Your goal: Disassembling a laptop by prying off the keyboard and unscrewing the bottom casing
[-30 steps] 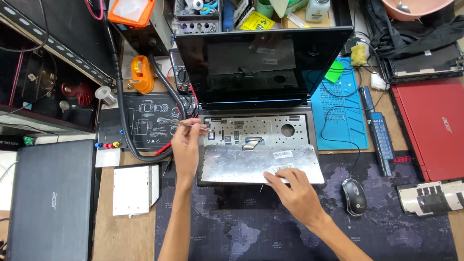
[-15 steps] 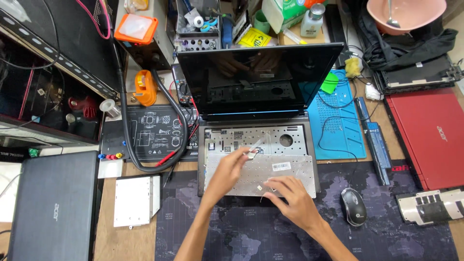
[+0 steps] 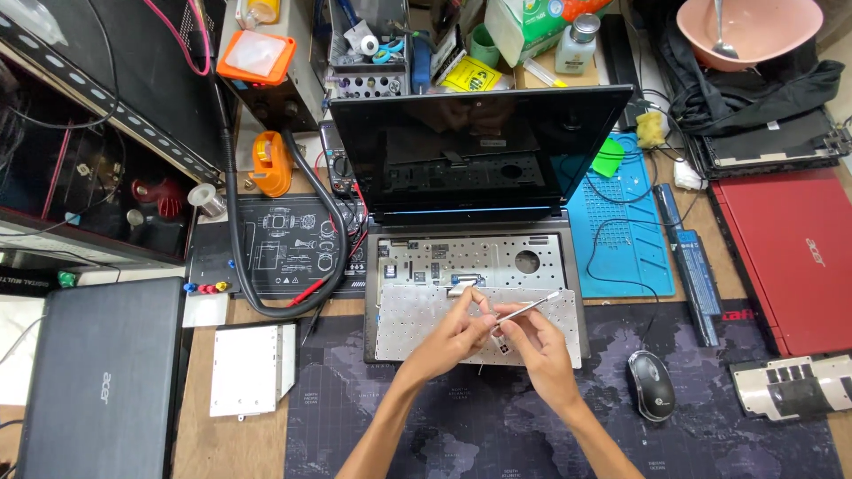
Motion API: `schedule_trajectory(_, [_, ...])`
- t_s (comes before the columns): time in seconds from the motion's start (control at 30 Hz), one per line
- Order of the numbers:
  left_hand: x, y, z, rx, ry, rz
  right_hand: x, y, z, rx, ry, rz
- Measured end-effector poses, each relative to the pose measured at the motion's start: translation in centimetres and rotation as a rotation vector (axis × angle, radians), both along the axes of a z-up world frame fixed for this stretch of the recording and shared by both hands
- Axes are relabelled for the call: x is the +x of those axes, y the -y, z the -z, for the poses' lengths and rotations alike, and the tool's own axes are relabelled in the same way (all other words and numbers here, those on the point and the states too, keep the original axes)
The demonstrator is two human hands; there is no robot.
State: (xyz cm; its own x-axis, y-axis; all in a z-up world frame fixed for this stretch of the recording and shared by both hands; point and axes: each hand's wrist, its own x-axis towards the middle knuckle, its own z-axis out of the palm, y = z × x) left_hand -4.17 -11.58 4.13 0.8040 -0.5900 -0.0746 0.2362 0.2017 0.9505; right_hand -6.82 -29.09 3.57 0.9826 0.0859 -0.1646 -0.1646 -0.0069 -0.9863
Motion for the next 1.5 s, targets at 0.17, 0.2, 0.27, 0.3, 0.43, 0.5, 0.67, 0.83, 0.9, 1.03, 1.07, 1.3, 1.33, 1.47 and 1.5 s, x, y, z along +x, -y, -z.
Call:
schedule_trajectory(0.17, [-0.2, 0.2, 1.2, 0.154, 0.014, -0.09, 0.1, 0.7, 0.5, 0.044, 0.041, 0.008])
schedule_trajectory(0.2, [-0.2, 0.3, 1.7, 0.269, 0.065, -0.179, 0.1, 0.7, 0.2, 0.05, 0.065, -0.001])
schedule_trajectory(0.27, [0.1, 0.4, 1.5, 0.381, 0.21, -0.296, 0.3, 1.2, 0.2, 0.025, 0.078, 0.017])
schedule_trajectory(0.3, [0.2, 0.4, 1.5, 0.494, 0.354, -0.414, 0.5, 1.4, 0.3, 0.0, 0.092, 0.034])
schedule_trajectory(0.43, [-0.1, -0.8, 3.3, 0.822, 0.7, -0.503, 1.3, 2.2, -0.1, -0.042, 0.034, 0.097])
schedule_trajectory(0.5, [-0.6, -1.0, 5.3, 0.97, 0.866, -0.479, 2.0, 2.2, -0.6, -0.066, 0.239, 0.141])
schedule_trajectory(0.67, [-1.8, -0.8, 4.8, 1.093, 1.018, -0.477, 3.6, 1.2, -2.2, -0.147, 0.374, 0.154])
schedule_trajectory(0.83, [-2.0, -0.8, 5.8, 1.161, 1.024, -0.455, 4.3, 0.1, -2.4, -0.313, 0.499, 0.082])
schedule_trajectory(0.9, [-2.0, -0.7, 5.5, 1.168, 1.014, -0.444, 4.4, -0.1, -2.2, -0.393, 0.551, 0.042])
schedule_trajectory(1.03, [-1.9, -0.8, 5.3, 1.165, 0.995, -0.433, 5.1, -0.2, -0.5, -0.45, 0.604, 0.005])
schedule_trajectory(1.07, [-2.0, -0.8, 5.3, 1.167, 0.991, -0.428, 5.3, 0.0, 0.3, -0.503, 0.615, -0.033])
schedule_trajectory(1.3, [-2.1, -0.7, 5.4, 1.146, 1.044, -0.489, 7.8, -2.0, -3.5, -0.586, 0.755, -0.089])
schedule_trajectory(1.33, [-2.1, -0.8, 5.2, 1.147, 1.04, -0.493, 7.8, -2.1, -3.7, -0.586, 0.756, -0.094])
schedule_trajectory(1.47, [-2.2, -0.8, 4.9, 1.145, 1.06, -0.501, 8.0, -2.2, -3.6, -0.514, 0.722, -0.096])
schedule_trajectory(1.5, [-2.2, -0.8, 5.0, 1.146, 1.068, -0.498, 8.0, -2.1, -3.4, -0.517, 0.72, -0.105])
